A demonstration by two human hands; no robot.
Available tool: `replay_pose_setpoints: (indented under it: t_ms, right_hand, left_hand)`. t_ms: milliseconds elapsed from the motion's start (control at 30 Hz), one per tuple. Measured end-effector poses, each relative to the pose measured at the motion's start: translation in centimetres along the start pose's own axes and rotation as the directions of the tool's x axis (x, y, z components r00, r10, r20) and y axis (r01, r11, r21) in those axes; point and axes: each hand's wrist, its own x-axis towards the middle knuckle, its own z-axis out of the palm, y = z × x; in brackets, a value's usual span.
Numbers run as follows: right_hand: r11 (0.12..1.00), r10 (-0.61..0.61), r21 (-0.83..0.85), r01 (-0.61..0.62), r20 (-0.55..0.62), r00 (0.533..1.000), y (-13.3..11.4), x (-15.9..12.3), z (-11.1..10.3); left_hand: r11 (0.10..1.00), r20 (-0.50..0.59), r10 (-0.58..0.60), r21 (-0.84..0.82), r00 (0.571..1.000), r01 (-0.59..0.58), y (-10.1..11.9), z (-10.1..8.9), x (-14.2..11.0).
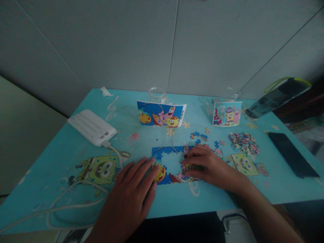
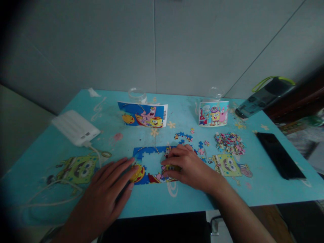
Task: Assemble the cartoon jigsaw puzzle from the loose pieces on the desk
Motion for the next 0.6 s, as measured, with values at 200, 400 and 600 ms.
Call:
replay_pose_setpoints:
  t_ms: [200, 400, 600]
  right_hand:
    - [1.0, 0.013, 0.018, -0.012, -0.022, 1.0, -0.14, -0.08, -0.28]
    - [1.0, 0.014, 0.025, -0.012, -0.062, 0.998, 0.05, -0.09, -0.14]
    - [1.0, 0.01, 0.024, -0.008, -0.072, 0.997, 0.02, -0.07, -0.07]
  left_hand:
    - [1.0, 0.001, 0.0, 0.009, 1.0, 0.0, 0.0, -0.02, -0.08]
    - [1.0, -0.003, 0.006, 0.009, 1.0, -0.006, -0.05, 0.13, -0.08]
    - [1.0, 0.003, 0.002, 0.002, 1.0, -0.002, -0.09, 0.17, 0.06]
